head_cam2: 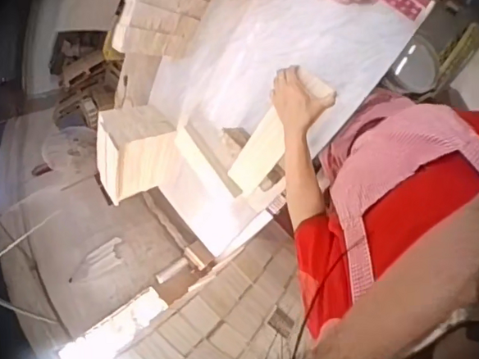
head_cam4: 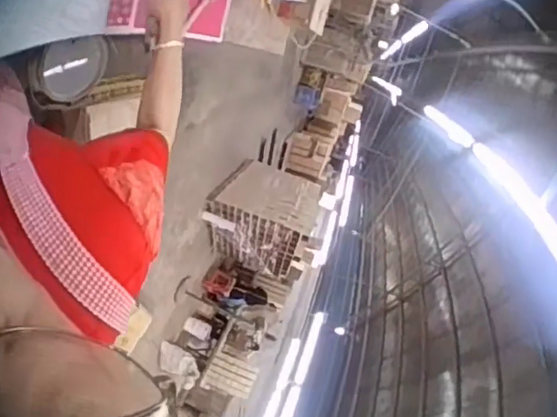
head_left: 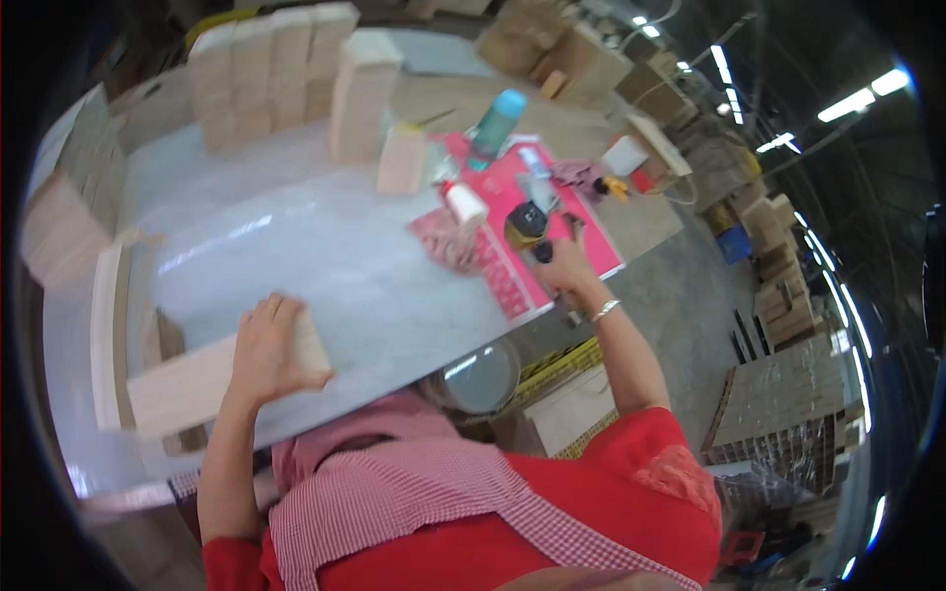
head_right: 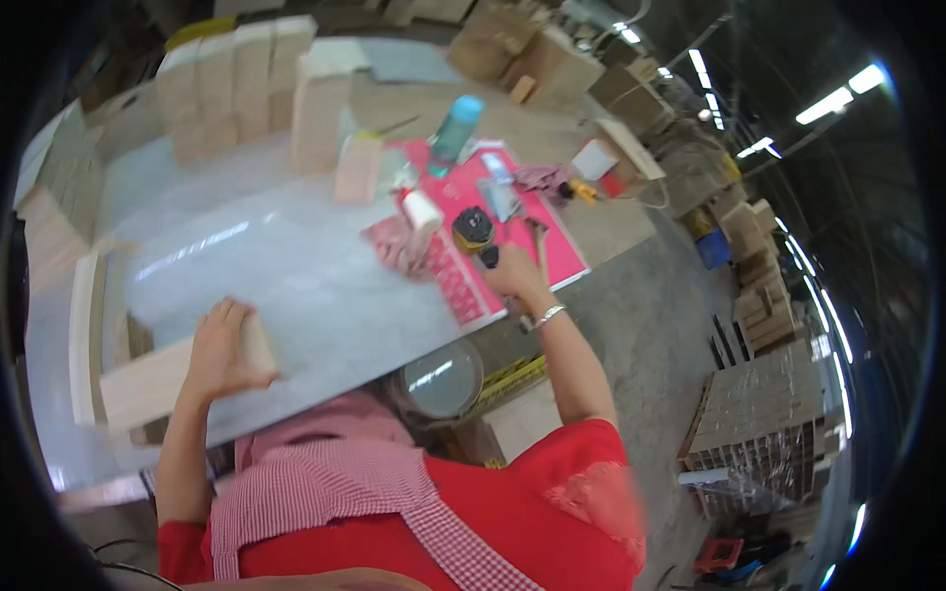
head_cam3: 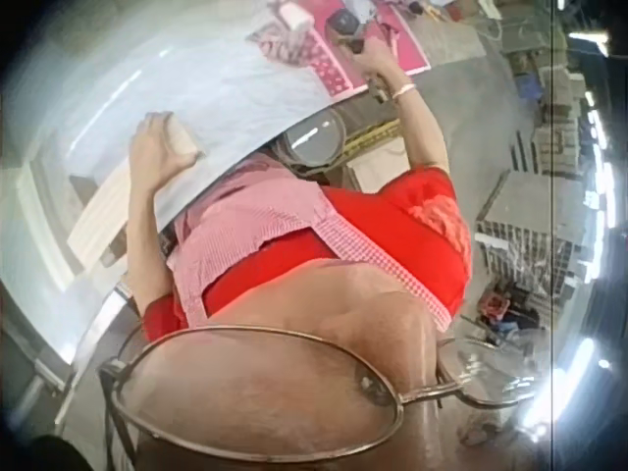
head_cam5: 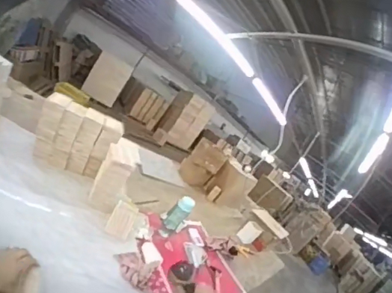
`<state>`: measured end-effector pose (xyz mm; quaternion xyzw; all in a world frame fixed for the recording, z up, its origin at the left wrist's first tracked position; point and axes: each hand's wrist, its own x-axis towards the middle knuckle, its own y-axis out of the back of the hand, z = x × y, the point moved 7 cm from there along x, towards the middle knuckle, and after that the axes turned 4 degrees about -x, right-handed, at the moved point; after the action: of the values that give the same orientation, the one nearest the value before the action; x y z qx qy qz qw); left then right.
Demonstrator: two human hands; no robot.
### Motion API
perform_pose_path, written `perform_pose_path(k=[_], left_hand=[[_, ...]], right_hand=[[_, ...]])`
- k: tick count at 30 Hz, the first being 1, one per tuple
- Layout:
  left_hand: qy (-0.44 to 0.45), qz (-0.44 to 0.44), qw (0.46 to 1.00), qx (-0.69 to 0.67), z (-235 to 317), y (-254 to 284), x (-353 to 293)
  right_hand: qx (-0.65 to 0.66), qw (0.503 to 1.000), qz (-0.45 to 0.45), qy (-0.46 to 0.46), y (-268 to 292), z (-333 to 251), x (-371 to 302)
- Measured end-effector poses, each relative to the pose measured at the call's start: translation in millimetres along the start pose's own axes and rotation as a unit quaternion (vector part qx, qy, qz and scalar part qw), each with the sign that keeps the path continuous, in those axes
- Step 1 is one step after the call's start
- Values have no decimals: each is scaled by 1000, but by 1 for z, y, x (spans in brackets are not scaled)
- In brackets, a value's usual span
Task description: Assemble small wooden boxes using glue and a pneumatic nail gun.
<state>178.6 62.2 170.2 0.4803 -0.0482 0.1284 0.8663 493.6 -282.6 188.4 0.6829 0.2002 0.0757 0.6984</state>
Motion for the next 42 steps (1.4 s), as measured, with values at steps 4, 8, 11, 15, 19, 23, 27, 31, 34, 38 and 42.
perform_pose_path(k=[4, 8, 11, 15, 19, 23, 27, 31, 34, 38, 42], left_hand=[[-59, 20, 998, 6, 14, 4, 10], [-56, 43, 997, -15, 4, -6, 15], [-52, 47, 997, 20, 8, -7, 8], [-70, 28, 995, 60, 15, 0, 3], [-4, 32, 947, 319, 40, 13, -6], [-65, -19, 998, 3, 24, 26, 4], [-66, -16, 998, -6, 23, 26, 3], [-60, -16, 998, 5, 23, 26, 2], [-59, -21, 998, 5, 24, 26, 3], [-62, -21, 998, 9, 25, 26, 3], [-53, 32, 997, 51, 13, 4, 1]], right_hand=[[13, 994, 52, 92, 32, -45, -51], [137, 961, -83, 226, 46, -140, -84], [169, 948, -79, 258, 61, -184, -118], [129, 944, -124, 277, 61, -211, -132], [103, 928, -122, 337, 60, -230, -140], [157, 890, -92, 418, 71, -246, -149], [131, 888, -98, 429, 69, -248, -148], [100, 892, -94, 431, 67, -245, -144], [49, 900, -93, 424, 65, -239, -141], [50, 901, -110, 418, 63, -239, -141], [10, 885, -108, 453, 66, -251, -145]])
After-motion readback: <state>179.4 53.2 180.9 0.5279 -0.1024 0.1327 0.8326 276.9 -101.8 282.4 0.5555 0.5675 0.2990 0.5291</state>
